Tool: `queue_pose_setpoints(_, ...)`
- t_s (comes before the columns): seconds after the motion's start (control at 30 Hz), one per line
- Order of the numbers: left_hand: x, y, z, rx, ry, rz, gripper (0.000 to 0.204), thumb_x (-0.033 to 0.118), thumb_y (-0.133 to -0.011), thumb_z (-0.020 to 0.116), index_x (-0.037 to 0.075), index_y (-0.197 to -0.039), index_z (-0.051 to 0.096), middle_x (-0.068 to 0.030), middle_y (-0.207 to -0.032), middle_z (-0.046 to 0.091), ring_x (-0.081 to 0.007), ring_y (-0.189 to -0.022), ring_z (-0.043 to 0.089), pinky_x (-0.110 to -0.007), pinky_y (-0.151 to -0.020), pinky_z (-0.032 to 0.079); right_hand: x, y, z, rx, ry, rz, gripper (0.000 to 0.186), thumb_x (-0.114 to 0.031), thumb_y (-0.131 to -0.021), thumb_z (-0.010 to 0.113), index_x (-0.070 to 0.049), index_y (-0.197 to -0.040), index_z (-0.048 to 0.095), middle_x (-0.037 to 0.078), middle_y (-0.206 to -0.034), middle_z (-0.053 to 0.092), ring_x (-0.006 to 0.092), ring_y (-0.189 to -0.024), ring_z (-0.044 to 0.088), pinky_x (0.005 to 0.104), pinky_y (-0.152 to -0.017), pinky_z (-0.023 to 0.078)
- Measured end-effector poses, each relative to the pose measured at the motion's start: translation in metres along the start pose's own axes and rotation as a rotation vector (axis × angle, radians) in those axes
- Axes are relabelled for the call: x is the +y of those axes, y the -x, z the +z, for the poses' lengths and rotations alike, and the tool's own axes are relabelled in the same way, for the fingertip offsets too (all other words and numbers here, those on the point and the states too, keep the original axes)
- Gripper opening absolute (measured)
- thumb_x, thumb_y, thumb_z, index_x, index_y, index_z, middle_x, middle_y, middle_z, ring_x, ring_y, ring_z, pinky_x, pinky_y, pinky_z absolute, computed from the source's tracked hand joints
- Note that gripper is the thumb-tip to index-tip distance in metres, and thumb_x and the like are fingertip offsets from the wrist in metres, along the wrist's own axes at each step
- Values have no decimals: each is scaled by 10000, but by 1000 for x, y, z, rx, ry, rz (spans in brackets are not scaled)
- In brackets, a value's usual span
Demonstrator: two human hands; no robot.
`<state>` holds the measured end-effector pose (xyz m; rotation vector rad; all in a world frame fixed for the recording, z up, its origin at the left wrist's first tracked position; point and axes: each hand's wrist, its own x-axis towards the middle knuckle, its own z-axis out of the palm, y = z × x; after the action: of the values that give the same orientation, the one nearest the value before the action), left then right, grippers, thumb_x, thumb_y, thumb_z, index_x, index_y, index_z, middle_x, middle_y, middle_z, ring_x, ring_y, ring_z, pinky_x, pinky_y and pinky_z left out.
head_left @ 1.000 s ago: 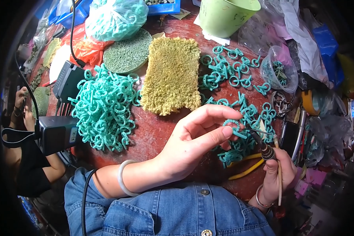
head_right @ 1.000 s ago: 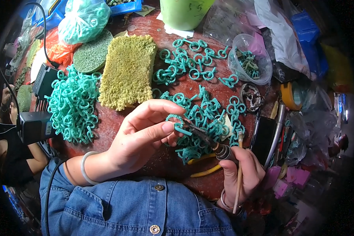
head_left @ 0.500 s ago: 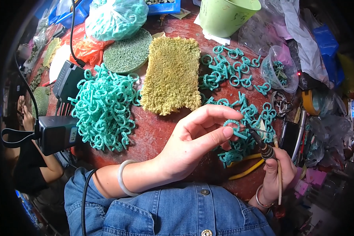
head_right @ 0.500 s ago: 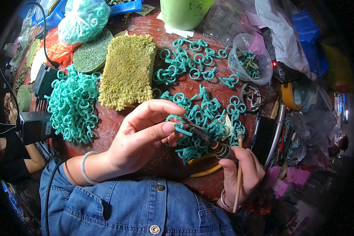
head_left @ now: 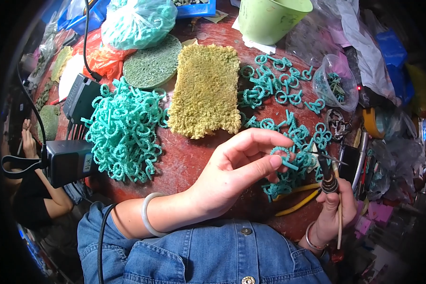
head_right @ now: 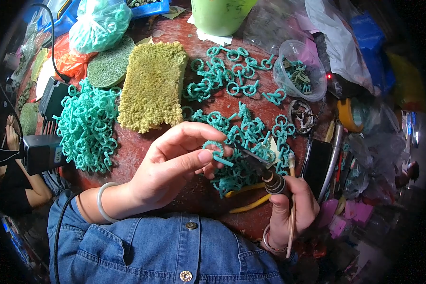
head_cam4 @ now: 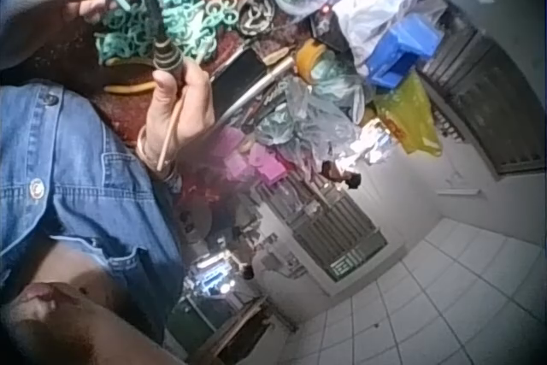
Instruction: Using a heated soldering tool to process or join green plastic links on a workshop table.
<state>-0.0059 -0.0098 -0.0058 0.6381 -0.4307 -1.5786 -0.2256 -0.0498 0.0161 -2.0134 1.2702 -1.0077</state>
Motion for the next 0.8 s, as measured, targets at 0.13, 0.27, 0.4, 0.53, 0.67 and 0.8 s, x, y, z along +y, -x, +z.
queue_pose_setpoints(0.13, -6, 1, 3, -36, -40, -126, 247, 51, -907, 546, 1, -1148, 521, -83, -1028, 612, -135, -909, 597, -270, -767, 487, -7, 3, 12, -23, -167, 48, 332, -122, -710, 790, -3, -905, 550, 66, -780, 597, 126, -658, 544, 228, -594, 424)
queue_pose_setpoints(0.27, -7, 3, 3, -86, -110, -198, 247, 59, -907, 551, -14, -1141, 526, -72, -1009, 611, -132, -906, 595, -280, -778, 499, -15, 1, 18, -106, -267, 4, 358, -17, -699, 762, -8, -936, 493, 143, -826, 632, 173, -732, 604, 277, -678, 494)
queue_pose_setpoints(0.4, -8, 3, 6, -99, -125, -240, 266, 43, -898, 561, -22, -1152, 522, -70, -1015, 612, -126, -917, 593, -270, -793, 501, -11, 1, 18, -99, -274, -73, 348, 66, -689, 735, -7, -931, 495, 135, -903, 609, 119, -737, 597, 193, -606, 447)
queue_pose_setpoints(0.53, -7, 4, 5, -133, -171, -225, 292, 1, -889, 551, -24, -1177, 509, -78, -1036, 608, -137, -961, 590, -281, -835, 499, -8, 2, 18, -92, -285, -67, 328, 77, -700, 706, -7, -933, 490, 135, -860, 610, 147, -719, 598, 238, -629, 470)
queue_pose_setpoints(0.67, -7, 5, 7, -150, -136, -225, 359, -51, -873, 540, -26, -1224, 470, -97, -1091, 587, -160, -1033, 579, -295, -885, 488, -9, 2, 18, -49, -322, -28, 335, 69, -697, 718, -8, -938, 499, 109, -838, 600, 144, -699, 579, 263, -637, 473)
queue_pose_setpoints(0.8, -6, 4, 6, -167, -148, -242, 383, -67, -871, 530, -30, -1244, 449, -105, -1121, 574, -171, -1060, 571, -294, -903, 479, -5, 3, 18, -30, -281, -50, 343, 73, -687, 730, -11, -938, 512, 91, -849, 589, 130, -706, 565, 256, -636, 459)
